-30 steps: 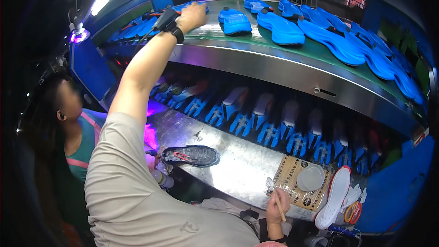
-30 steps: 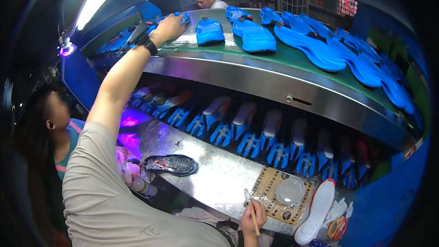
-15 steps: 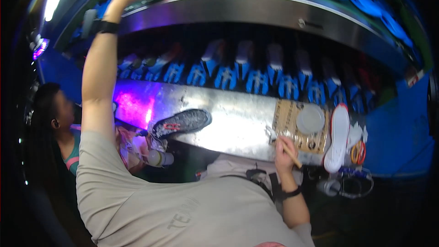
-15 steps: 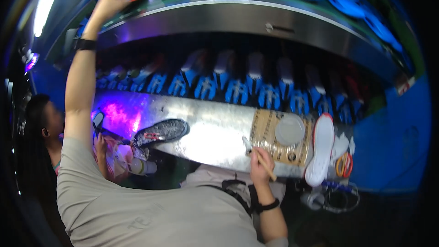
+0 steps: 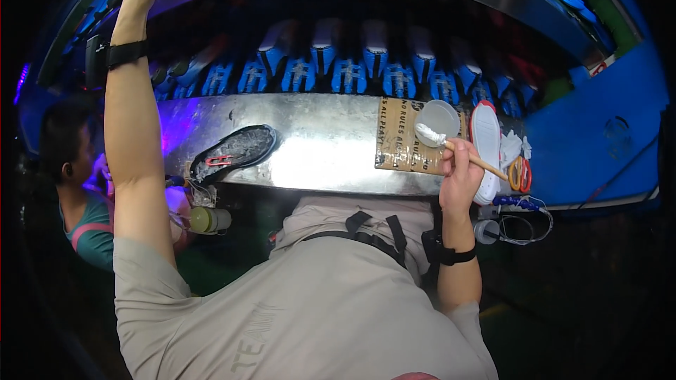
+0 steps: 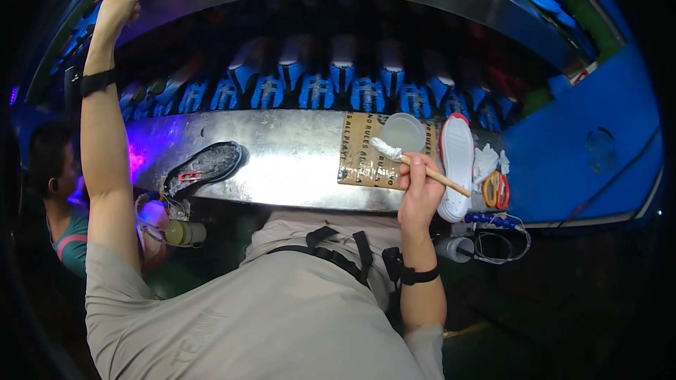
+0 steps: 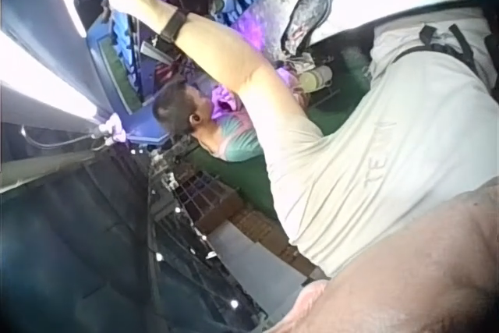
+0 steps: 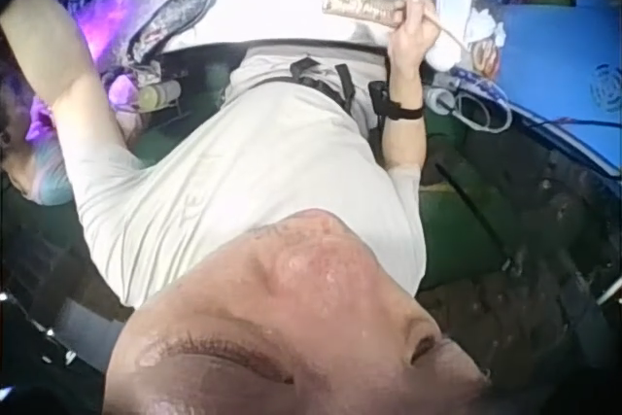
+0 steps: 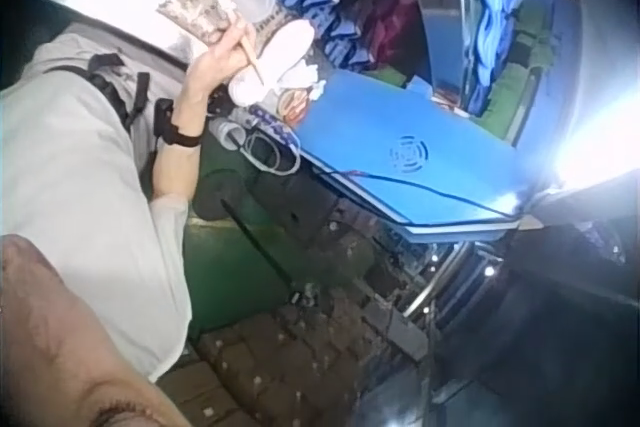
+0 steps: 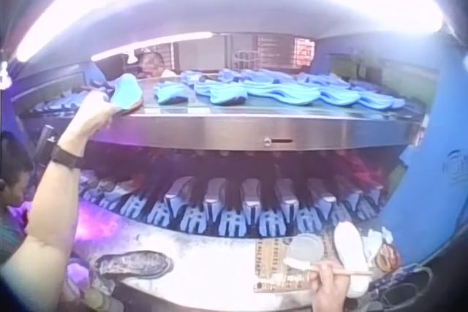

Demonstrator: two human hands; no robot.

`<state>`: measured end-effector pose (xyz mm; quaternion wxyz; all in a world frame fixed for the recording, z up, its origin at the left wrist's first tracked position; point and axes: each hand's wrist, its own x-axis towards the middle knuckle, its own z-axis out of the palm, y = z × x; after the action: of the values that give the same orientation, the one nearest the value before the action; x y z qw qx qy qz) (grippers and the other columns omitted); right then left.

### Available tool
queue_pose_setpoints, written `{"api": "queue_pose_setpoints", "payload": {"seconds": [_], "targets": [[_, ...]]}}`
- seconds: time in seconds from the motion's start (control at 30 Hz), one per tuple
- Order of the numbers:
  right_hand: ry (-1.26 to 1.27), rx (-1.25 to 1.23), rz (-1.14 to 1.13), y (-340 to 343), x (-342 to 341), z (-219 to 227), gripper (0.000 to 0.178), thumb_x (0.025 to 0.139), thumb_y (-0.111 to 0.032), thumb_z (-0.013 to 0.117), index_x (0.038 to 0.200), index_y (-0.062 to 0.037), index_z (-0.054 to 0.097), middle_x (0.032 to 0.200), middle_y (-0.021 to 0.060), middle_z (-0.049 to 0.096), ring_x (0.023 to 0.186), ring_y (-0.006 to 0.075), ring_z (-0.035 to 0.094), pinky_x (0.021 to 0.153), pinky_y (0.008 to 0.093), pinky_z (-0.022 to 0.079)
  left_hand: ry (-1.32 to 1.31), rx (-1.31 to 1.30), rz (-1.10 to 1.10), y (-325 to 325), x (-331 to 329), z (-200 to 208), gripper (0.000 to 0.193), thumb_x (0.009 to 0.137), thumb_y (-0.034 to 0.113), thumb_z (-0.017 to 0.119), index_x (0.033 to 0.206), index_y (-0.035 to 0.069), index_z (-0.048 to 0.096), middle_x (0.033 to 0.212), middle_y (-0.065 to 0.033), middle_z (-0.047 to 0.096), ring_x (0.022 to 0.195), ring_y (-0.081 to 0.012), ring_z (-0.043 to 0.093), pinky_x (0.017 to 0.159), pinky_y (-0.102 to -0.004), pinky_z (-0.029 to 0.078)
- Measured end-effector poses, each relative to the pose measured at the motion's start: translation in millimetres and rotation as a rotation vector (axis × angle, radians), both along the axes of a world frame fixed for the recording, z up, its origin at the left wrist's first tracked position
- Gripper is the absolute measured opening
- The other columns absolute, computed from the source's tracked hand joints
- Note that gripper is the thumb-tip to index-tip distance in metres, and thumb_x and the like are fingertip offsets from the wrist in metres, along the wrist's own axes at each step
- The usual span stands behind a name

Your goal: Applying adhesive to blue shoe soles using a brush and placing them on a conveyor belt.

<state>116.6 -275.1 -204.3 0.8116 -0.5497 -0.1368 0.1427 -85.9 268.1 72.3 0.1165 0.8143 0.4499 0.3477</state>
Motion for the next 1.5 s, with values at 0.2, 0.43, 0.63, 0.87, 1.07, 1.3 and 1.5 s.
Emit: {"api": "queue_pose_setpoints", "payload": {"seconds": [0.2, 0.43, 0.63, 0.87, 1.07, 1.3, 1.5], "targets": [[-0.264, -0.251, -0.055, -5.6, 37.6, 12.7, 0.012, 0.096, -0.009, 0.063, 0.103, 0.0004, 0.067, 0.079, -0.0009, 0.061, 0.065, 0.0031, 0.048, 0.057, 0.0188, 0.036, -0.113, -0.239, -0.091, 3.7, -7.6, -4.6, 0.045, 0.087, 0.046, 0.076, 0.097, 0.002, 0.068, 0.075, 0.0005, 0.062, 0.063, -0.0075, 0.057, 0.059, -0.0219, 0.051], [-0.506, -0.566, -0.051, -1.4, 65.7, 12.8, 0.01, 0.092, -0.008, 0.067, 0.097, 0.0002, 0.071, 0.076, -0.0033, 0.061, 0.066, 0.0031, 0.05, 0.059, 0.0208, 0.04, -0.418, -0.521, -0.188, -4.2, -12.3, -17.6, 0.033, 0.097, 0.039, 0.066, 0.1, 0.006, 0.069, 0.081, 0.0027, 0.068, 0.061, -0.0048, 0.057, 0.059, -0.0201, 0.049], [-0.548, -0.638, -0.047, -2.1, 65.2, 9.2, 0.011, 0.09, -0.009, 0.069, 0.097, -0.0007, 0.072, 0.076, -0.0011, 0.062, 0.067, 0.0054, 0.052, 0.061, 0.0229, 0.042, -0.692, -0.712, -0.723, -83.0, -46.0, -62.1, 0.026, 0.1, 0.031, 0.06, 0.105, 0.006, 0.064, 0.086, -0.0003, 0.067, 0.066, -0.0064, 0.059, 0.059, -0.0216, 0.045], [-0.528, -0.578, -0.056, -5.2, 64.6, 9.8, 0.013, 0.093, -0.009, 0.066, 0.102, 0.0004, 0.071, 0.084, 0.0012, 0.065, 0.076, 0.0053, 0.054, 0.066, 0.0218, 0.043, -0.803, -1.068, -0.729, -235.0, -59.5, -213.6, 0.024, 0.088, 0.014, 0.062, 0.103, -0.005, 0.062, 0.083, -0.0094, 0.066, 0.07, -0.018, 0.065, 0.066, -0.0317, 0.054], [-0.164, -0.226, 0.154, -8.3, 47.4, 4.2, 0.023, 0.098, -0.008, 0.061, 0.118, 0.0032, 0.063, 0.095, 0.0079, 0.065, 0.071, 0.0068, 0.049, 0.063, 0.0215, 0.04, -1.094, -1.771, -0.639, -320.3, -81.6, -311.9, 0.052, 0.089, 0.017, 0.057, 0.131, -0.012, 0.051, 0.122, -0.0217, 0.065, 0.109, -0.0257, 0.066, 0.09, -0.0341, 0.054], [0.091, 0.17, 0.389, -4.6, 13.6, -7.4, 0.027, 0.097, -0.011, 0.059, 0.12, 0.0021, 0.06, 0.098, 0.0107, 0.062, 0.075, 0.0124, 0.049, 0.065, 0.0257, 0.04, -1.503, -2.086, -0.499, -345.3, -78.0, -334.8, 0.078, 0.1, 0.058, 0.038, 0.152, 0.0, 0.032, 0.145, -0.0314, 0.046, 0.118, -0.0495, 0.058, 0.083, -0.0473, 0.059], [0.163, 0.147, 0.369, 5.8, -3.7, -9.4, 0.024, 0.098, -0.014, 0.058, 0.115, 0.0024, 0.062, 0.093, 0.0104, 0.063, 0.072, 0.011, 0.049, 0.063, 0.0251, 0.04, -1.485, -2.304, -0.746, -327.9, -56.9, -339.0, 0.09, 0.097, 0.069, 0.036, 0.159, 0.007, 0.02, 0.152, -0.0389, 0.031, 0.12, -0.0494, 0.057, 0.091, -0.0533, 0.056]]}}
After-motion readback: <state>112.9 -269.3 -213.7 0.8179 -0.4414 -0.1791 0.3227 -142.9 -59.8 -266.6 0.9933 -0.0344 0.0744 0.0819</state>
